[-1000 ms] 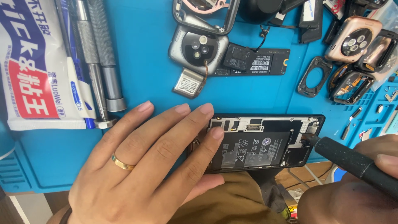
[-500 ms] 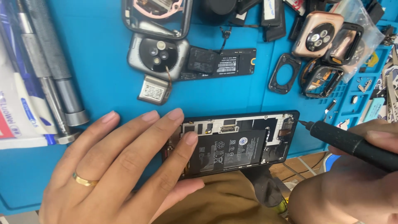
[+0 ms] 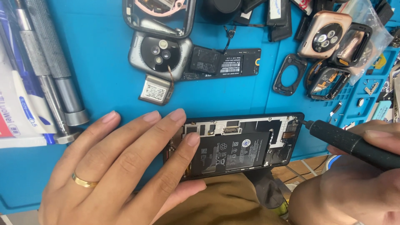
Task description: Repairing a smartphone by manipulating internal components with tweezers and a screwdriver
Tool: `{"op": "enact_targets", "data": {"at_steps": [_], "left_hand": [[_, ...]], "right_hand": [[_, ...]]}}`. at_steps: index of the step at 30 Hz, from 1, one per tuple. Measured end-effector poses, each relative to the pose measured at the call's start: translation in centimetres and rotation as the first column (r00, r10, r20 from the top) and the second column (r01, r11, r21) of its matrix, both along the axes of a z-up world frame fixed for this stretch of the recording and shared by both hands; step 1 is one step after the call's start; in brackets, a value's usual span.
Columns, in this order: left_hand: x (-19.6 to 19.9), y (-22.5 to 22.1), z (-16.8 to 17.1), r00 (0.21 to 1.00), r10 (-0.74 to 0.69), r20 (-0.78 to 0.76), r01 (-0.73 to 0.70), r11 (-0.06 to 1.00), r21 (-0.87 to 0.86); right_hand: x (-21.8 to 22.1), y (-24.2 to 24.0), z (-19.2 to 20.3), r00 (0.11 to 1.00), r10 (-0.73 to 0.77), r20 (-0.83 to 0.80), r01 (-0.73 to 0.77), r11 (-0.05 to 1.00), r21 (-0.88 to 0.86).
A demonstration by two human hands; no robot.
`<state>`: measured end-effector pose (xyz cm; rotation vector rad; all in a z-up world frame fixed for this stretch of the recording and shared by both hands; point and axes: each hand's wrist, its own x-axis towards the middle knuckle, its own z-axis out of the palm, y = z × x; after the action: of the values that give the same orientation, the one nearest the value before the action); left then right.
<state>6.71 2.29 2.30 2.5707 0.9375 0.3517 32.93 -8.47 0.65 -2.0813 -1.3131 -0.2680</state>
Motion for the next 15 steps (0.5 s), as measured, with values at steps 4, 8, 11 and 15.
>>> {"op": "enact_targets", "data": {"at_steps": [4, 8, 11, 15], "left_hand": [[0.0, 0.0, 0.0, 1.0, 0.0, -0.003, 0.0, 1.0, 0.002], [0.0, -0.2, 0.2, 1.0, -0.014, 0.002, 0.014, 1.0, 0.01], [0.2, -0.4, 0.4, 1.0, 0.002, 0.013, -0.002, 0.999, 0.033], [0.4, -0.5, 0.5, 1.0, 0.004, 0.021, -0.005, 0.999, 0.05]], "right_hand": [[0.3, -0.9, 0.5, 0.992, -0.008, -0.127, 0.003, 0.999, -0.039], [0.1, -0.7, 1.2, 0.995, 0.022, -0.096, -0.026, 0.999, -0.039], [0.8, -0.7, 1.4, 0.992, 0.073, -0.107, -0.078, 0.996, -0.045], [1.2, -0.4, 1.7, 0.98, 0.152, -0.129, -0.149, 0.988, 0.031]]}}
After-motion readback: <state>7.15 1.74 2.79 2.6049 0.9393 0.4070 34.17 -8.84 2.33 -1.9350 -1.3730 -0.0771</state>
